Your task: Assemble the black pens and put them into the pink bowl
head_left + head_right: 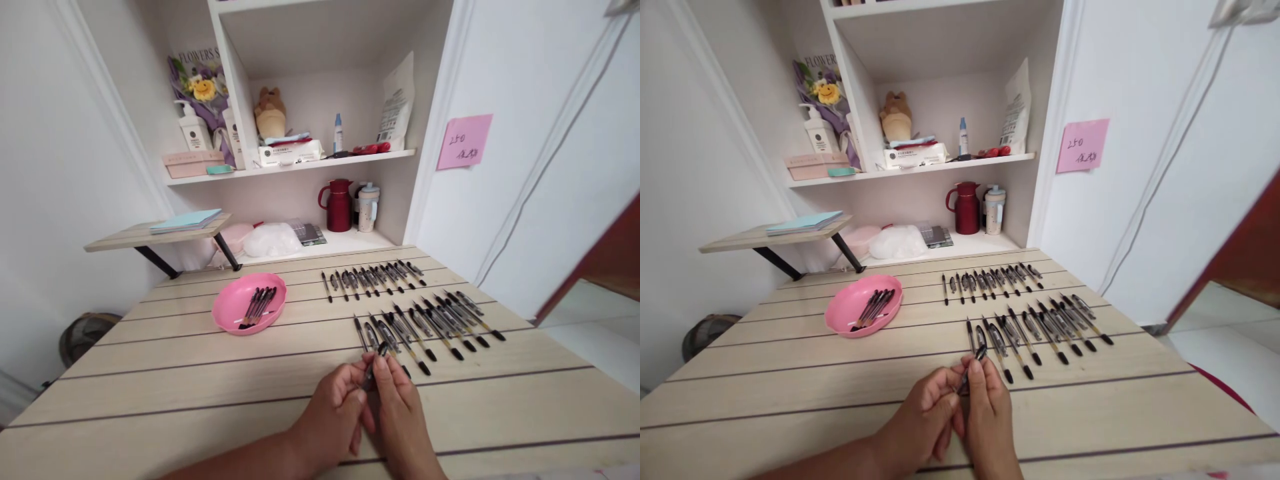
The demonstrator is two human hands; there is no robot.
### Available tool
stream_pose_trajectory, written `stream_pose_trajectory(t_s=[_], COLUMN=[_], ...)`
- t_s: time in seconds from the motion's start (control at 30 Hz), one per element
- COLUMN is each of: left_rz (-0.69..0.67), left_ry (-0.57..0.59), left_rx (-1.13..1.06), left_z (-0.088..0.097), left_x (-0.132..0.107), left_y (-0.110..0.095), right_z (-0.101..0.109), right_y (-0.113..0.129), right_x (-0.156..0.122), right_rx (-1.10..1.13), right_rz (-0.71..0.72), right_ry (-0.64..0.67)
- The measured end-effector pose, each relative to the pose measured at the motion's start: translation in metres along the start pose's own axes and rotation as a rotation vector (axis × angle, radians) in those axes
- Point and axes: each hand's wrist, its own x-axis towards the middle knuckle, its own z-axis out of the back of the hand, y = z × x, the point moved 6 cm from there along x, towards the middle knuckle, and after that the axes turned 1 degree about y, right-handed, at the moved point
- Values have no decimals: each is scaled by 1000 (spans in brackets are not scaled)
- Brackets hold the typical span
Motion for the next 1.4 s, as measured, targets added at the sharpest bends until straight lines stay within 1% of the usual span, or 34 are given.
stream_pose_trajectory(t_s=[0.1,0.17,0.27,0.33,0.4,0.43,0.5,0.57,0.63,0.7,0.77,0.8,0.87,0.93,1.0,1.07,1.17,1.23,1.3,1.33,1.4], left_rz=[-54,-58,-49,-51,-51,-56,-77,-136,-230,-326,-382,-386,-327,-210,-104,-53,-10,16,27,28,22], left_ry=[52,98,168,211,221,197,106,8,-54,-73,-74,-73,-51,13,83,106,91,75,47,27,-31], left_rx=[2,-26,-45,-41,-42,-40,-25,-11,-17,-32,-31,-28,-33,-61,-103,-146,-214,-275,-350,-384,-432], left_z=[-1,-3,-6,-7,-6,-4,0,2,2,0,-2,-2,-1,-2,-4,-5,-3,0,5,8,17], left_x=[3,3,0,-3,-4,-4,-3,-2,-4,-7,-10,-10,-8,-4,-3,-3,-5,-6,-4,-3,1], left_y=[-3,-4,-7,-9,-9,-8,-5,-4,-8,-14,-20,-21,-16,-7,2,5,4,3,2,1,-1], right_z=[2,3,4,4,4,2,-3,-8,-9,-8,-10,-11,-14,-14,-13,-6,16,32,43,45,43], right_y=[-7,-10,-13,-13,-13,-12,-8,-3,1,2,1,0,-1,0,5,13,32,40,42,40,31], right_x=[0,0,-3,-4,-6,-6,-7,-8,-8,-8,-8,-7,-6,-3,3,11,27,37,45,49,55], right_rx=[44,102,190,205,197,196,216,229,198,162,199,243,348,427,445,425,377,241,25,-70,-209], right_rz=[-90,-121,-136,-127,-123,-126,-113,-72,-39,-47,-79,-100,-148,-185,-188,-128,42,112,104,85,48], right_ry=[14,8,0,-15,-10,13,92,142,121,69,49,44,34,30,40,32,-49,-115,-119,-84,40])
